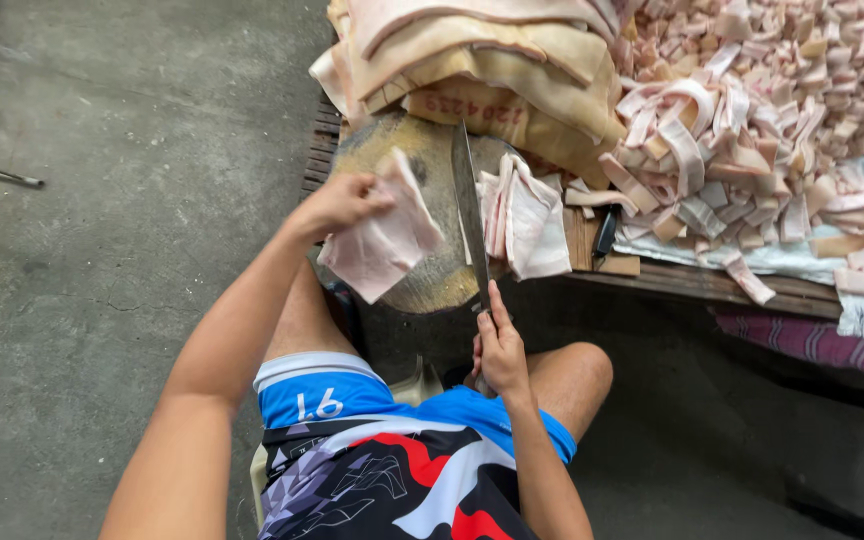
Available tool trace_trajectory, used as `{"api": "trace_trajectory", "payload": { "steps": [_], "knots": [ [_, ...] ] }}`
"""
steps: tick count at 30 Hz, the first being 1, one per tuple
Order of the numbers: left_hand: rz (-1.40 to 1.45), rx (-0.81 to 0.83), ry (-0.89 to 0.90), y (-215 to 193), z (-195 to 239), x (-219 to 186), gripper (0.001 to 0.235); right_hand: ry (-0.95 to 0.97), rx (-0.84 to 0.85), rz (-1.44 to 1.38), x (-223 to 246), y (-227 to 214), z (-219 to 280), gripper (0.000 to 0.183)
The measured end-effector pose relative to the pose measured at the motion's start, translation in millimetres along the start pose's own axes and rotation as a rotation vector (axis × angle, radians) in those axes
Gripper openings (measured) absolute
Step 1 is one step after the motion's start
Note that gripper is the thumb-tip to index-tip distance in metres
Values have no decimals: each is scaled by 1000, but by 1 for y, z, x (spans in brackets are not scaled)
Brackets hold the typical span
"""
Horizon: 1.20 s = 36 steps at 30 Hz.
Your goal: The person sits on a low stool and uses a large knife to slice sheets of pork skin into strips on a round wooden cutting block. They repeatedly pick up sheets of skin, cut them into uniform strips, and move the cut pieces onto a nearby table.
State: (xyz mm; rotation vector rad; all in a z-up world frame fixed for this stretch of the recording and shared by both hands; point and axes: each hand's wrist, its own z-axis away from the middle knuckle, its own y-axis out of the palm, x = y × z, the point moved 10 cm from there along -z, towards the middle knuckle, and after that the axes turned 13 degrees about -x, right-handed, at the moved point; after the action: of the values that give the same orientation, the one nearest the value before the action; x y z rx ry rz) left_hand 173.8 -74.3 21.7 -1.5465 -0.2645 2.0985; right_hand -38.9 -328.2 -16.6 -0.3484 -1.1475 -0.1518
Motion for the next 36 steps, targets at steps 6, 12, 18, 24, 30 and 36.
{"api": "trace_trajectory", "payload": {
  "steps": [6, 12, 18, 24, 30, 36],
  "knots": [
    [-607, -89, -105, -6, 23, 21, 45, -372, -62, 260, 27, -3, 35, 59],
    [-403, -304, -22, -14, 42, 65, 29, -628, -15, 427, 13, 46, 42, 60],
    [-202, -391, -22, -21, 52, 75, 27, -198, 112, 79, 59, 19, 60, 61],
    [-30, -333, -148, -22, 55, 76, 25, -972, 73, -387, 199, -55, 145, 54],
    [65, -328, -119, -18, 50, 85, 25, -909, 15, -193, 68, -9, 74, 36],
    [161, -343, -75, -15, 33, 94, 19, -479, -18, 482, -20, 20, 11, 55]
  ]
}}
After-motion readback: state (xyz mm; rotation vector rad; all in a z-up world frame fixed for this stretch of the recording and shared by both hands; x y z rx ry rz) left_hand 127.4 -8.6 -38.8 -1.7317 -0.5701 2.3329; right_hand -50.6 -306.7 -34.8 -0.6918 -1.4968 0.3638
